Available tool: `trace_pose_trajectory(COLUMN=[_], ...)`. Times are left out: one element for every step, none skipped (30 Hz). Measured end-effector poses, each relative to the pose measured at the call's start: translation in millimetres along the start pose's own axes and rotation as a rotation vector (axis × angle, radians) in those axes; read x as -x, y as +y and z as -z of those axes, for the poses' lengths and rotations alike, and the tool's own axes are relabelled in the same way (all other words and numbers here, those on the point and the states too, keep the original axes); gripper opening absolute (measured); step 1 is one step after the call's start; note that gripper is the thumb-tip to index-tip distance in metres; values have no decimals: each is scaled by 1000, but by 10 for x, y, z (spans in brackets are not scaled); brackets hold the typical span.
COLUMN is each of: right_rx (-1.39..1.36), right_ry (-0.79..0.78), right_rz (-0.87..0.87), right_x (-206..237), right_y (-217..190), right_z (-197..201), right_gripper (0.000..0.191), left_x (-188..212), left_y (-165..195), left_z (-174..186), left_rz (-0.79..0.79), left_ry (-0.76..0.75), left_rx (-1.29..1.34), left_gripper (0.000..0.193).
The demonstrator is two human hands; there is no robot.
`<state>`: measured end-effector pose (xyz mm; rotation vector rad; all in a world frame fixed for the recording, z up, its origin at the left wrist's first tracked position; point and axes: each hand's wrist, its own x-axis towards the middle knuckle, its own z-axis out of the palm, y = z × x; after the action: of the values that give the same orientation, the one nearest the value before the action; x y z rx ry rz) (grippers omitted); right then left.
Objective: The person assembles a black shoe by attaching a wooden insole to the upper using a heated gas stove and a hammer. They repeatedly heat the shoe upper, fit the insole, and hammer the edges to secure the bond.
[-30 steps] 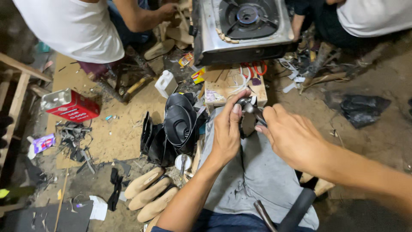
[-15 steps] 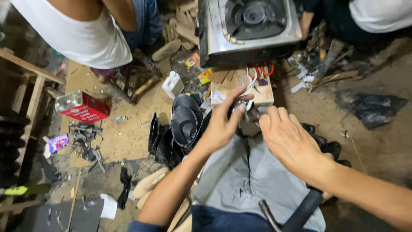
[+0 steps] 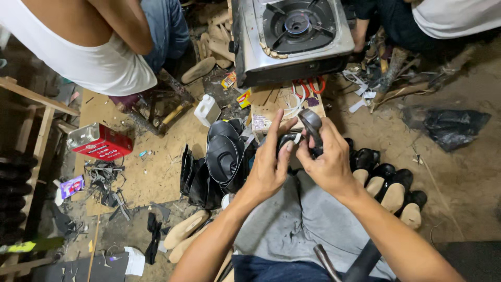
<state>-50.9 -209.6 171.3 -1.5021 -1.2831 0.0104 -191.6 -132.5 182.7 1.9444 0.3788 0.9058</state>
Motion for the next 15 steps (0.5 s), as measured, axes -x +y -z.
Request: trace_pose_trajectory(right_rx=[7,28,45,66,-86,-243,-404,-412,-422,-430,-422,-412,-394,-342,-290], right_ry=[12,0,-14,-28,-150,-270,-396,-441,-489,-540,-596,-646,-693,-732,-771], right_rz=[11,-4,-26,-44,-274,-497,-722,-697,-673,-649,-584,-522,-459,-567,-673], right_x=[-25,-57,-88,-119,-141,-145,-135,-83,2,88,166,242,297,335,350], right_y=[-15,-37,-68,-94,-114,-123,-119,-112,-110,-93,-72,-55,-39,-33,-32], right_z=[-1,21,51,101,165,249,341,443,548,622,655,688,709,711,705], right_gripper=[25,23,21,19,17,17,19,13,7,3,5,9,13,16,19], left_x=[1,1,7,13,-4,-7,0,12,24,33,46,62,63,54,49], left_y=[15,24,35,38,27,19,14,10,8,6,7,15,18,22,28], left_z=[-17,-22,-15,-8,9,27,46,52,54,45,32,13,-20,-44,-65], left_rz=[-35,-65,-28,3,21,21,28,42,28,15,2,9,9,4,-2], left_ry=[13,28,31,36,42,34,25,18,20,23,23,19,16,11,1], left_rx=[-46,-91,-70,-46,-23,-27,-30,-31,-36,-40,-43,-43,-37,-36,-27], left_gripper=[65,65,65,65,64,65,66,66,66,66,65,65,65,65,66])
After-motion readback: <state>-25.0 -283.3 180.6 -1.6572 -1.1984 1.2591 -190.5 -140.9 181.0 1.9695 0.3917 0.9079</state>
